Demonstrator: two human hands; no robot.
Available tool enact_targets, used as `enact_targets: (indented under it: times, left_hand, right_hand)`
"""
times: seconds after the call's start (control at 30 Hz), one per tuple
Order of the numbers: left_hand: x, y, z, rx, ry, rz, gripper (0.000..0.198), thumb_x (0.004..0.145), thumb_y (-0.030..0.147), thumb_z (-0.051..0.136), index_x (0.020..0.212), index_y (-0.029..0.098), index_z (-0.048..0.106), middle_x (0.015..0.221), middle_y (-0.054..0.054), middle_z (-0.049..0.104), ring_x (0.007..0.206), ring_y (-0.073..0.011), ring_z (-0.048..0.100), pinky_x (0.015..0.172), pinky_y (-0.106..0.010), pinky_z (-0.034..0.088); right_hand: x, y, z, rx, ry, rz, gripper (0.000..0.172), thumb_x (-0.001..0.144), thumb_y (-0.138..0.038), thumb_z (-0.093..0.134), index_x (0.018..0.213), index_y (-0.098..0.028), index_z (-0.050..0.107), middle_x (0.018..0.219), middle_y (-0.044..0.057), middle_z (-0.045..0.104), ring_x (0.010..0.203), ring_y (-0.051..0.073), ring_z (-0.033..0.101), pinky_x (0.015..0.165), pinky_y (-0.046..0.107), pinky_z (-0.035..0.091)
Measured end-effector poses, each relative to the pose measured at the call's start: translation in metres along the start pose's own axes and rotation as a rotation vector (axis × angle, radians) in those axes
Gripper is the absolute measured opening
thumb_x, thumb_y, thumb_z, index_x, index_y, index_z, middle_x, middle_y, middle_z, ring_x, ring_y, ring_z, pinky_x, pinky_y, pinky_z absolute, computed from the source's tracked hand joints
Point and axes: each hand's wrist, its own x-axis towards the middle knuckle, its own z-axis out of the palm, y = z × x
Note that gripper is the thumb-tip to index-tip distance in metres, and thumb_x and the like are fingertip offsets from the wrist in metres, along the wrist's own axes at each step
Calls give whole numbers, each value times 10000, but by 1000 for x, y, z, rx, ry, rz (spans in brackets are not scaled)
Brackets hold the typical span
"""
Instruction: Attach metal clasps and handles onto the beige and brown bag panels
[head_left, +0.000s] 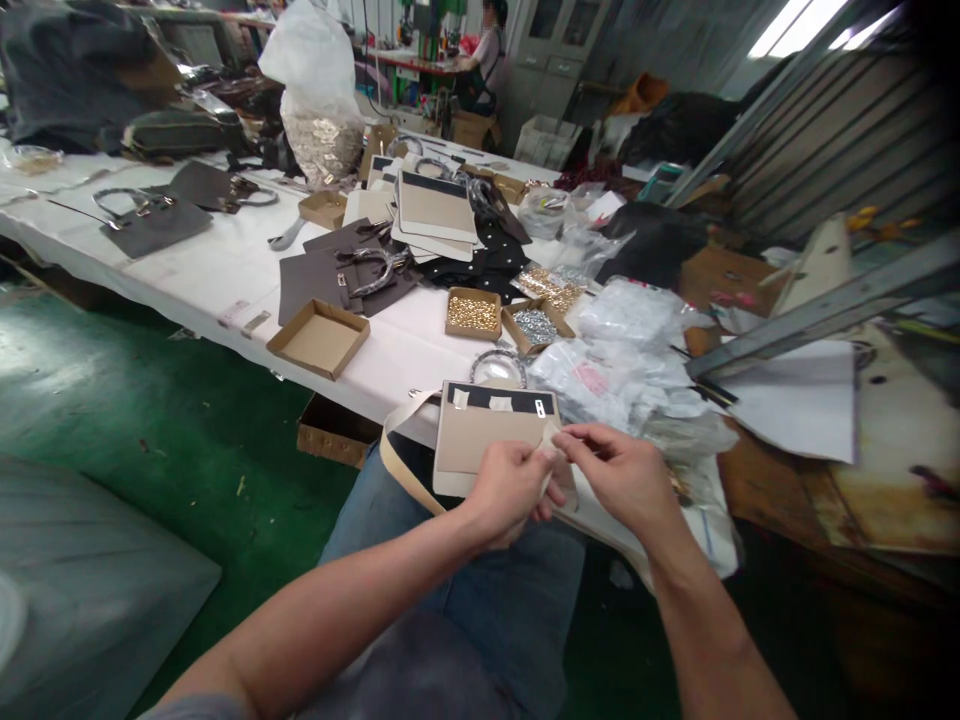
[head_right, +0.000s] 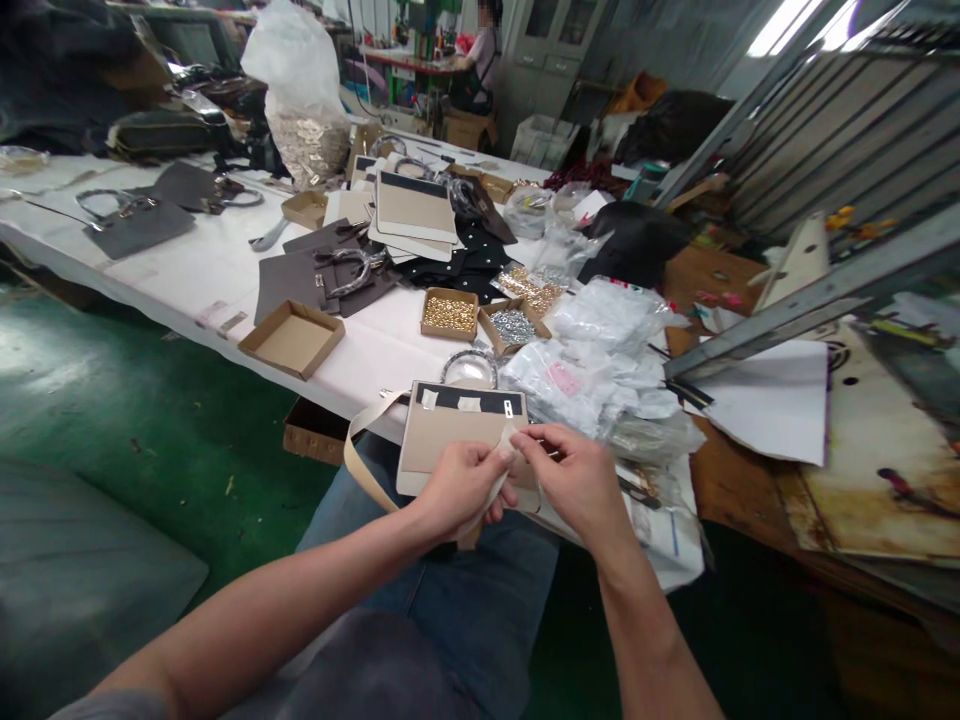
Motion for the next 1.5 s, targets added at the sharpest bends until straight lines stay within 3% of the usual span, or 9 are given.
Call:
enact_targets:
  times: [0.1, 0.2, 0.33, 0.43, 1.0, 1.07, 1.2, 1.33, 1.5]
  left_hand:
    - [24, -5, 30, -202, 110, -2, 491, 1060, 631, 664, 915, 162, 684, 653, -19, 660, 435, -116, 536, 445, -245, 406]
    - [47, -10, 51, -330, 216, -44, 435, 1106, 570, 617, 924, 176, 650, 644, 15, 600, 423, -103, 498, 432, -238, 343]
    - [66, -15, 58, -386, 323, -143, 381, 1172, 444, 497, 915, 186, 609, 639, 26, 569, 425, -112, 503, 436, -247, 346]
    - [69, -14, 55, -393, 335, -192, 328, 1170, 341, 461, 931, 177, 615, 645, 15, 589, 432, -124, 514, 450, -262, 392]
    - [69, 6, 44, -288, 310, -296, 310, 1152, 342, 519, 946, 149, 648, 686, -22, 651, 429, -137, 558, 481, -270, 447]
    - [69, 5, 44, -285, 306, -293, 307, 1152, 337, 523, 947, 149, 651, 680, -19, 649, 430, -137, 558, 485, -271, 449]
    - [70, 3, 43, -284, 296, -278, 311, 1158, 315, 498, 946, 150, 655, 670, -14, 642, 422, -134, 544, 478, -275, 446]
    - [71, 0, 42, -278, 292, -283, 315, 1163, 323, 500, 949, 151, 655, 664, -9, 645, 409, -129, 542, 451, -263, 432]
    - [69, -4, 44, -267, 297, -257, 324, 1152, 349, 525, 933, 151, 657, 660, -17, 664, 404, -130, 543, 443, -263, 440]
  right_hand:
    - [24, 5, -9, -157, 60, -135, 281, 1029, -517, 770, 1054, -267, 896, 1072, 74, 881, 914, 287, 799, 821, 402, 598]
    - [53, 14, -10, -256, -2, -270, 229, 1047, -442, 733, 1005, -263, 871, 1076, 67, 872, 973, 282, 799, 852, 402, 582]
    - [77, 28, 0, -360, -131, -375, 218, 1055, -384, 703, 950, -250, 839, 1030, 65, 850, 957, 267, 778, 857, 403, 558]
    - [83, 35, 8, -397, -116, -400, 232, 1068, -372, 674, 967, -238, 834, 1016, 83, 844, 961, 281, 774, 880, 420, 551]
    - [90, 44, 20, -326, -38, -334, 208, 1007, -384, 734, 917, -245, 860, 971, 85, 841, 932, 284, 775, 887, 429, 572]
    - [91, 48, 22, -294, -10, -266, 216, 979, -417, 766, 1042, -241, 874, 1000, 86, 848, 906, 277, 777, 884, 427, 594]
    - [97, 60, 23, -172, 25, -33, 698, 855, -495, 884, 1488, -230, 756, 1135, 92, 853, 794, 240, 768, 773, 398, 630]
    - [105, 71, 21, -83, -90, 1, 547, 853, -580, 875, 1264, -219, 869, 1176, 129, 857, 878, 269, 785, 721, 371, 636]
    - [114, 68, 17, -117, -175, 45, 539, 818, -594, 912, 1177, -195, 864, 1008, 104, 849, 792, 250, 755, 688, 349, 597]
